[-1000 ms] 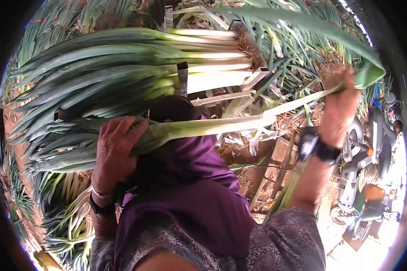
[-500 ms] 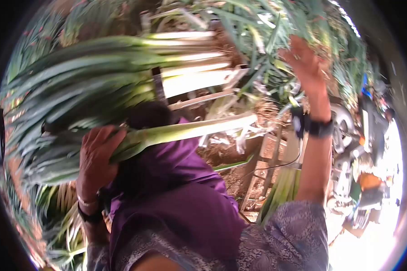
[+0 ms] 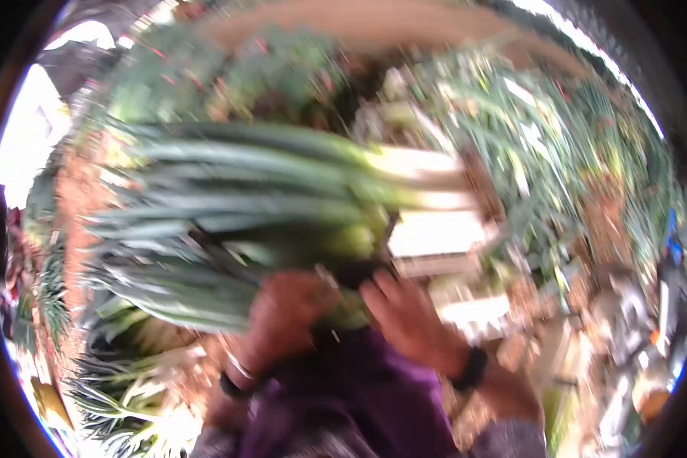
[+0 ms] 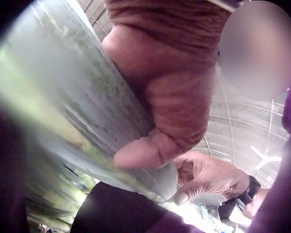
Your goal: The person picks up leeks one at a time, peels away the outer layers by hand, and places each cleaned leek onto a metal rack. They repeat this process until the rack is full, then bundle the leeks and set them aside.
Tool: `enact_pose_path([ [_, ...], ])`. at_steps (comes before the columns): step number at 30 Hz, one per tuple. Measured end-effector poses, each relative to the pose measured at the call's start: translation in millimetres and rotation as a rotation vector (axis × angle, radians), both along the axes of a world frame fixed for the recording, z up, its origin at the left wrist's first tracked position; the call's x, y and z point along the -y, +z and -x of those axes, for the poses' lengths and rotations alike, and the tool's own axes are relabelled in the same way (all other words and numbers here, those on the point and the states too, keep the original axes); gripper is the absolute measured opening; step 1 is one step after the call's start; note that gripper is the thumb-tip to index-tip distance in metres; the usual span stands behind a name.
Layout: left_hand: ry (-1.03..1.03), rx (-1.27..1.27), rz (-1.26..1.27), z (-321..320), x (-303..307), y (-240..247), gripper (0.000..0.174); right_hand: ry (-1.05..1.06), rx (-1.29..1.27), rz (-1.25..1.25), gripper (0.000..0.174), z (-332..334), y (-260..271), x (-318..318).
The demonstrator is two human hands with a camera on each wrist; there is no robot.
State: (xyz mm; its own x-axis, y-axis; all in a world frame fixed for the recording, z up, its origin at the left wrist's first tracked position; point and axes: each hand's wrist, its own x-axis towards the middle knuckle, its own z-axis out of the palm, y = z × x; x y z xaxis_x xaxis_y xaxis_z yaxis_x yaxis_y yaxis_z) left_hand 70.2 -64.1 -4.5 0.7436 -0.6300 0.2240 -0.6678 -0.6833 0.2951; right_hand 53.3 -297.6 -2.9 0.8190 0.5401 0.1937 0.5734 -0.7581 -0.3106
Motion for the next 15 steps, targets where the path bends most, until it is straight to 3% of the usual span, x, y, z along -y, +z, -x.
enact_pose_path([
  [1, 0.018, -0.020, 0.003, 1, 1, 0, 0.059, 0.007, -0.038, 0.009, 0.043, -2, 3, 0],
  [3, -0.006, -0.002, -0.057, -1, 0, -2, 0.058, -0.010, 0.046, -0.009, 0.018, -4, 10, -3],
  [5, -0.005, -0.086, -0.111, -3, -2, 7, 0.058, 0.001, 0.084, -0.017, 0.012, -1, 7, -4],
  [9, -0.026, -0.084, -0.037, -3, -2, 3, 0.058, 0.043, 0.077, 0.115, 0.006, 6, -1, 4],
  [15, 0.016, -0.019, -0.077, -1, -1, -5, 0.052, 0.095, 0.236, 0.083, 0.012, 14, -21, 14],
])
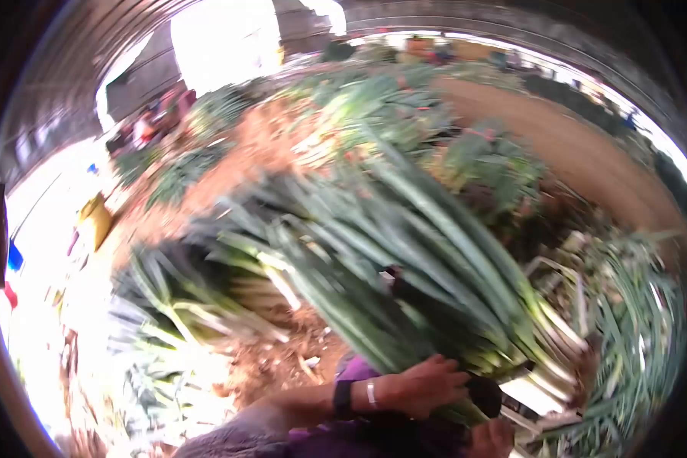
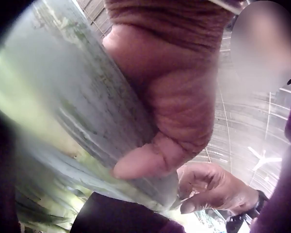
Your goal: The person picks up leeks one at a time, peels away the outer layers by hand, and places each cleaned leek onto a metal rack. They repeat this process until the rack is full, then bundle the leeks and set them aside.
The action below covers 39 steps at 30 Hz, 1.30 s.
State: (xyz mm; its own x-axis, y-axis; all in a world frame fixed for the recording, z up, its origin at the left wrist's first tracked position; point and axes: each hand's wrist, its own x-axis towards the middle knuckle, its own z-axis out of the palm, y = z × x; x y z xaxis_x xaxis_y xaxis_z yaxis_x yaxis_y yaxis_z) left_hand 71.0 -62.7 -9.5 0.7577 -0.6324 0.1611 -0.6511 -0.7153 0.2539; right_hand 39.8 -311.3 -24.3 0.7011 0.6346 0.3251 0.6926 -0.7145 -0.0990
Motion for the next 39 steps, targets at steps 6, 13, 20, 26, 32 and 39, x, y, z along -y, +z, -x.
enact_pose_path([
  [6, -0.082, 0.066, -0.017, 3, 5, -1, 0.035, 0.090, 0.253, -0.137, 0.018, 5, -18, 13],
  [13, -0.172, -0.205, -0.187, -7, -16, 38, 0.027, 0.088, -0.159, -0.398, 0.014, -5, -44, 3],
  [20, 0.046, 0.244, -0.009, 12, -17, -10, 0.031, -0.049, 0.014, -0.257, 0.015, -7, -27, -26],
  [26, 0.194, 0.209, -0.005, 22, 5, -29, 0.049, -0.016, -0.102, -0.131, 0.019, -7, 11, -25],
  [32, 0.221, 0.327, -0.021, 11, 9, -52, 0.046, -0.270, -0.465, -1.801, 0.022, -5, 34, 35],
  [39, 0.293, 0.237, -0.061, 12, 23, -42, 0.042, 0.461, -0.413, -2.224, 0.024, 56, 20, 415],
])
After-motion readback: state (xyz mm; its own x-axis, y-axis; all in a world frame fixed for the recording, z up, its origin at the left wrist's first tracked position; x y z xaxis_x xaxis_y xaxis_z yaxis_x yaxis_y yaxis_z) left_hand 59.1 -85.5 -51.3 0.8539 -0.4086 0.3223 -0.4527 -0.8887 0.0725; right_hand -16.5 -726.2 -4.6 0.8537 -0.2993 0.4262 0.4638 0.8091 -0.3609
